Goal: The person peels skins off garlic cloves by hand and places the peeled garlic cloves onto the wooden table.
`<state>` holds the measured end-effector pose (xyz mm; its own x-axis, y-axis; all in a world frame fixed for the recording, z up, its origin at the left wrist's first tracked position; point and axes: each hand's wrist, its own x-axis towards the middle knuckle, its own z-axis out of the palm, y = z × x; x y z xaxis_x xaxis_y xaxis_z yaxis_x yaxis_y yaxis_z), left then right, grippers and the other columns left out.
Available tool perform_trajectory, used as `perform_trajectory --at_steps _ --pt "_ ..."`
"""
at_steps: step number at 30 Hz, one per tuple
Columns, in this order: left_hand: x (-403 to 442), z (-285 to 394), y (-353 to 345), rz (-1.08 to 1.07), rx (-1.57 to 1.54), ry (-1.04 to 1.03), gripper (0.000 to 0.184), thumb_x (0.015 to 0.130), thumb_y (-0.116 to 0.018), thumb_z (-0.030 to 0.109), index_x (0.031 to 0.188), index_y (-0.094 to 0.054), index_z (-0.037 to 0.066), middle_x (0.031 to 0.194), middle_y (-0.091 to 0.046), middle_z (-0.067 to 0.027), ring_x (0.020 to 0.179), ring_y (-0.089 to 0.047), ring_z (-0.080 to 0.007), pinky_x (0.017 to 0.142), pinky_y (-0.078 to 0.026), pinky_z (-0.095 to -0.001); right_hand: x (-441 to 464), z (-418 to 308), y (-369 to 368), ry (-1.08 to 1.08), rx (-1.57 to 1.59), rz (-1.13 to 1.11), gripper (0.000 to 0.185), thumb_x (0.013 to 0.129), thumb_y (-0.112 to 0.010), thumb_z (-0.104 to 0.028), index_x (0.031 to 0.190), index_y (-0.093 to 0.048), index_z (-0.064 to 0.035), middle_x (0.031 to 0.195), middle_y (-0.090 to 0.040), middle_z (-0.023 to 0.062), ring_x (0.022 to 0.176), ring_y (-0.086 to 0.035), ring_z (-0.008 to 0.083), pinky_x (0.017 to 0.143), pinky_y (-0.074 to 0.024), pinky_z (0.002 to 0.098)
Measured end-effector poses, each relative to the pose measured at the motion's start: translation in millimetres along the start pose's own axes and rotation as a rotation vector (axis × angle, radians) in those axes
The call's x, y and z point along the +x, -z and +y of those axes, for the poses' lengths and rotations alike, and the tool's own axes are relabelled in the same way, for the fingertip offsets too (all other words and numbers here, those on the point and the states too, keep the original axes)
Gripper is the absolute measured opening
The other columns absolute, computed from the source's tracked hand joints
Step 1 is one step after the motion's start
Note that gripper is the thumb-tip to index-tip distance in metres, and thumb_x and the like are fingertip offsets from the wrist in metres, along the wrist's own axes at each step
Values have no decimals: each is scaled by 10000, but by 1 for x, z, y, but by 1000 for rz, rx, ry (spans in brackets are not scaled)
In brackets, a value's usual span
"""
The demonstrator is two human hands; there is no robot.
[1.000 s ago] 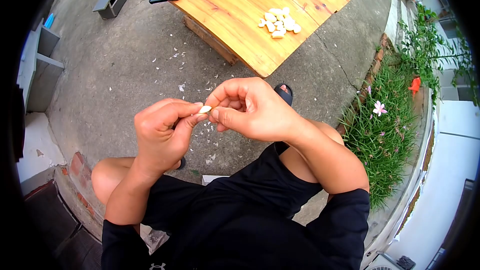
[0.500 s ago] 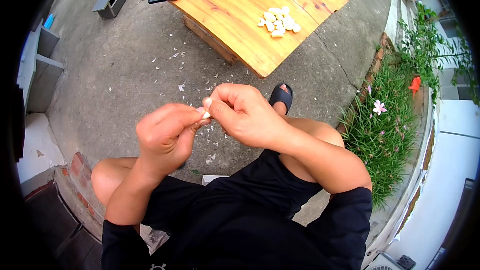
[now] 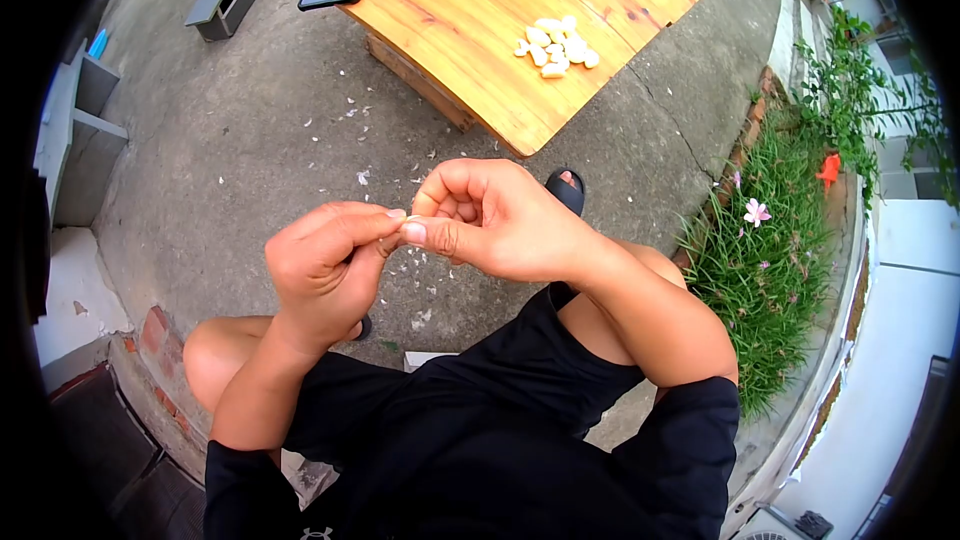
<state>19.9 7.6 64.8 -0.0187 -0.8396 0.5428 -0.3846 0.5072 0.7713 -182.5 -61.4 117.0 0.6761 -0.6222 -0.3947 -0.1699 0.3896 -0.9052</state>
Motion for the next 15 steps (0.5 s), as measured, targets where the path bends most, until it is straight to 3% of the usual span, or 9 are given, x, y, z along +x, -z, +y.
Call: perform_trajectory --at_steps 2,5,8,11,15 --pt "2 3 1 -19 -60 102 197 783 -822 -70 958 -766 -1 808 -746 -78 634 -648 -95 527 -464 -204 0 8 1 69 -30 0 148 962 -742 -131 945 -661 -9 836 -672 -1 735 -587 25 625 -472 199" --pt "4 12 4 -84 -400 708 183 797 -841 -11 968 -783 20 863 -759 -41 591 -539 -18 512 -419 -186 -2 12 1 130 -64 29 121 937 -768 -77 928 -671 -5 808 -672 -6 732 -587 18 612 -463 198" --pt "3 9 5 -145 -478 707 201 802 -855 2 992 -792 18 902 -752 -2 588 -402 37 497 -328 -160 -2 14 0 156 -55 60 119 927 -776 -72 885 -687 -6 760 -660 -12 698 -575 19 587 -445 199" --pt "7 5 10 -222 -537 706 207 804 -842 -23 1002 -790 6 952 -751 -45 649 -527 4 549 -414 -168 -4 11 0 134 -38 85 122 914 -787 -72 851 -704 -7 735 -649 -15 673 -552 23 565 -420 208" --pt "4 -1 5 -175 -729 674 183 828 -814 -46 1004 -784 -10 996 -746 -91 825 -659 -87 713 -531 -214 -4 15 0 175 -53 120 127 901 -798 -84 835 -722 -7 725 -639 -14 657 -525 30 550 -397 225"
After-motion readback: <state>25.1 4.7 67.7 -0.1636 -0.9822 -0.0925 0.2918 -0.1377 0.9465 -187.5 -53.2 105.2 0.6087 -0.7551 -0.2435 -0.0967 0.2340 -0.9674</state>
